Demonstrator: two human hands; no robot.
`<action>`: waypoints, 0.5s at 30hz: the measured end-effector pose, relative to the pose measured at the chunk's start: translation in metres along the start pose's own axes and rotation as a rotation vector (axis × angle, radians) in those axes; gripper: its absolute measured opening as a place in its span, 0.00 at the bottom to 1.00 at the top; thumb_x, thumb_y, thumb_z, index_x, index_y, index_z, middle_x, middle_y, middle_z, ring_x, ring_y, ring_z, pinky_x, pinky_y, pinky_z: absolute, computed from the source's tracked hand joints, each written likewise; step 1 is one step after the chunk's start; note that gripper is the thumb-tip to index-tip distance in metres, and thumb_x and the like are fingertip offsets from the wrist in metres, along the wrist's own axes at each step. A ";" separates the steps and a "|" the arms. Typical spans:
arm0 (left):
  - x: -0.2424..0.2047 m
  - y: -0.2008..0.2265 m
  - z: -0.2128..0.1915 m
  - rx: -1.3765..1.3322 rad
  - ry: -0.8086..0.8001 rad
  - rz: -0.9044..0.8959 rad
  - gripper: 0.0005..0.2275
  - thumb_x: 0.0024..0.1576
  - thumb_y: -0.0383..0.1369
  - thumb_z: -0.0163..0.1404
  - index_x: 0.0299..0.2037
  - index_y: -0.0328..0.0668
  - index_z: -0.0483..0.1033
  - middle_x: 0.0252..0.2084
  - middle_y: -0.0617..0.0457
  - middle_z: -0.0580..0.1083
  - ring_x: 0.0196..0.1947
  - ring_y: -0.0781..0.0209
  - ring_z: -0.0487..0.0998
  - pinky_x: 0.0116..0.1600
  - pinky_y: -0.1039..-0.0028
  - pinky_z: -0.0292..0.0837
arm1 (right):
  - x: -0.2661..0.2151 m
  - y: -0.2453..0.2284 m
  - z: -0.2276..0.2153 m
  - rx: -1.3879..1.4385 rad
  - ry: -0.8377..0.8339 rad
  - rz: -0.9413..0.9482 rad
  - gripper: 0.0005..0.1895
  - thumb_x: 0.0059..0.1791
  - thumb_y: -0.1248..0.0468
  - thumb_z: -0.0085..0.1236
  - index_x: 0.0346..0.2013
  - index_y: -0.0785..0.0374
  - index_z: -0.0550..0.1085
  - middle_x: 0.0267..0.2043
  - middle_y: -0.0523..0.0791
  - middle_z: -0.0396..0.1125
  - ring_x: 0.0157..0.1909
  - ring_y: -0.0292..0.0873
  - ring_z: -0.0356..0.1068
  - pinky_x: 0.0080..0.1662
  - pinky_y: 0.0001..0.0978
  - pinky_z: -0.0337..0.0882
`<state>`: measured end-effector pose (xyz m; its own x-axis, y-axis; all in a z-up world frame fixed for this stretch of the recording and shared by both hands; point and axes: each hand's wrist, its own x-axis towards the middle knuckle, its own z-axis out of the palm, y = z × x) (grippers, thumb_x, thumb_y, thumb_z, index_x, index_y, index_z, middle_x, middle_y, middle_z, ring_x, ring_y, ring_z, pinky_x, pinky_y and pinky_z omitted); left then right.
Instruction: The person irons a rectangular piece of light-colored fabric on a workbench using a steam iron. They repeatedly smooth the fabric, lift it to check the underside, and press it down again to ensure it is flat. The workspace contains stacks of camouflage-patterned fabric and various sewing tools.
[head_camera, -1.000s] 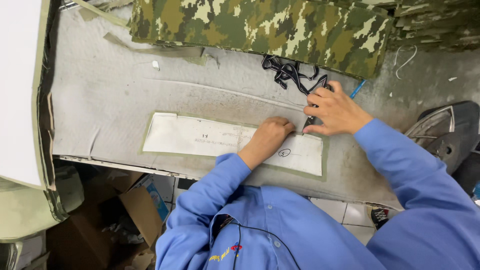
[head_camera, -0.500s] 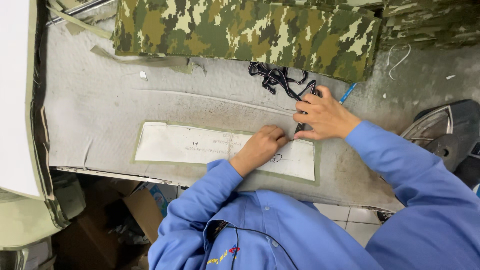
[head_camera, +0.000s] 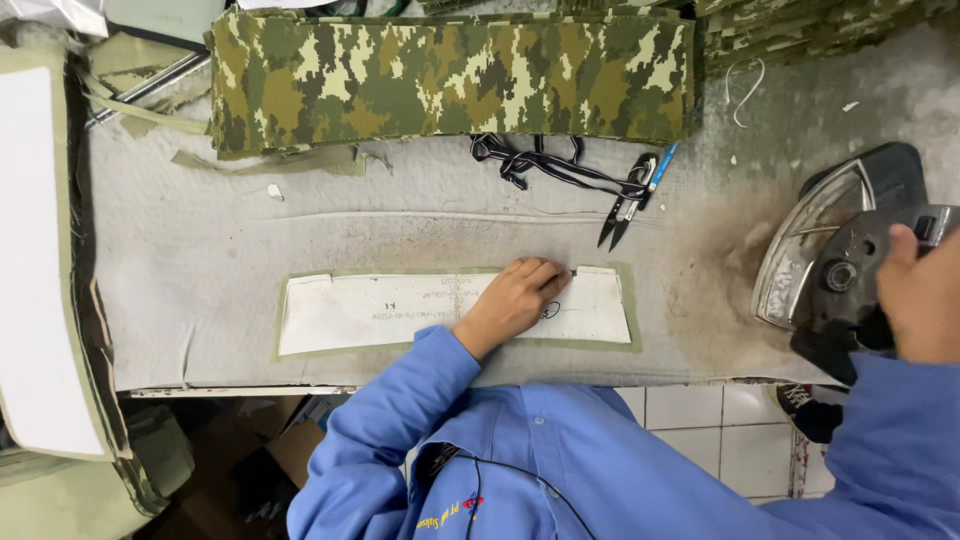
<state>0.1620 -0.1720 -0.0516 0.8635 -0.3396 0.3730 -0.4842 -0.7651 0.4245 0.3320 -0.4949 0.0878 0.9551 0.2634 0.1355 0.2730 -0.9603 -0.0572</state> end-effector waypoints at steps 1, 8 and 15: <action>0.000 0.001 -0.001 -0.002 0.013 -0.005 0.11 0.54 0.25 0.38 0.44 0.34 0.69 0.40 0.50 0.65 0.36 0.55 0.64 0.39 0.68 0.61 | -0.005 0.032 0.021 0.234 -0.052 0.189 0.20 0.56 0.68 0.46 0.57 0.71 0.52 0.45 0.62 0.57 0.38 0.58 0.60 0.38 0.45 0.60; -0.003 0.001 0.003 0.030 0.024 0.013 0.12 0.50 0.24 0.39 0.43 0.34 0.69 0.39 0.48 0.64 0.37 0.54 0.64 0.41 0.68 0.62 | -0.036 -0.033 -0.023 0.192 0.039 -0.018 0.16 0.55 0.71 0.46 0.55 0.71 0.57 0.43 0.66 0.63 0.32 0.70 0.64 0.30 0.54 0.62; -0.004 -0.001 -0.003 -0.021 0.018 0.001 0.11 0.52 0.26 0.40 0.43 0.34 0.69 0.40 0.48 0.66 0.37 0.53 0.66 0.43 0.68 0.64 | -0.076 -0.113 -0.020 0.412 -0.281 -0.136 0.26 0.45 0.56 0.43 0.55 0.63 0.58 0.49 0.54 0.62 0.43 0.54 0.65 0.43 0.40 0.65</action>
<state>0.1588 -0.1685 -0.0512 0.8604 -0.3305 0.3880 -0.4882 -0.7530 0.4412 0.2259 -0.4083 0.1034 0.8865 0.4521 -0.0989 0.3654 -0.8150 -0.4498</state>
